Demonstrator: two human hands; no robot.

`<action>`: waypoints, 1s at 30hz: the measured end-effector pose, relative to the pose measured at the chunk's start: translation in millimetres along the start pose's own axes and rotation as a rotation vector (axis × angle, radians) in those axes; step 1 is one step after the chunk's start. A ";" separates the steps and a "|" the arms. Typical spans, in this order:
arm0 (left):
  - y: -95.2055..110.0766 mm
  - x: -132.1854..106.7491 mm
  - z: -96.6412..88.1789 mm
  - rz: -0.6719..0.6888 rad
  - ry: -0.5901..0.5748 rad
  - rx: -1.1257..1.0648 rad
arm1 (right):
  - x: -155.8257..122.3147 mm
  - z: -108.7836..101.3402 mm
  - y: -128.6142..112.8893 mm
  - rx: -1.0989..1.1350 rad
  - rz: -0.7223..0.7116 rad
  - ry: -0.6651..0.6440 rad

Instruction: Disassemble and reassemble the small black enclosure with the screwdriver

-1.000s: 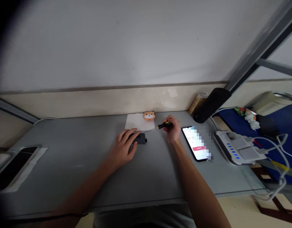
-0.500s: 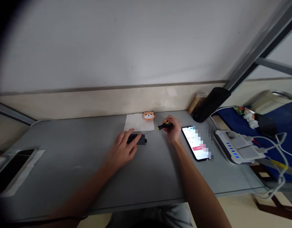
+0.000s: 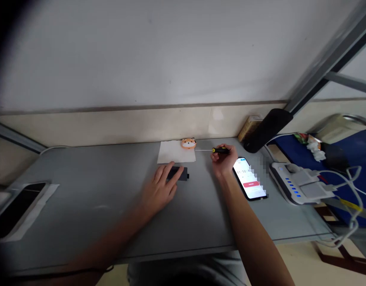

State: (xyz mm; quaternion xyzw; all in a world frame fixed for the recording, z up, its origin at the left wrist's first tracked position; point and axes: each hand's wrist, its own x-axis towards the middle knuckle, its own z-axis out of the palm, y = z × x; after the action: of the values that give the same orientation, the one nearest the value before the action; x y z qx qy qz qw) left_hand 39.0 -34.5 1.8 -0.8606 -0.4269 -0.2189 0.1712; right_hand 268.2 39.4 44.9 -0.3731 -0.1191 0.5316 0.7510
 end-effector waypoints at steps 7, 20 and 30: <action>6.0 0.2 -2.0 -0.027 -0.047 0.058 | -5.2 6.6 -0.4 0.051 0.063 0.060; -5.5 -1.3 -1.5 -0.011 0.037 -0.181 | 0.4 -0.5 -1.6 0.066 0.031 0.026; -36.1 -1.0 1.4 -0.187 0.003 -0.772 | 1.9 -0.9 -7.1 0.014 0.002 0.015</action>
State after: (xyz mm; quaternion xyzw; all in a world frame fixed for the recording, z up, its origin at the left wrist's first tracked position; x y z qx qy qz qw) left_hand 9.5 -13.6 4.0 -0.8189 -0.3894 -0.3790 -0.1847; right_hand 274.5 39.6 48.8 -0.3722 -0.1093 0.5303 0.7539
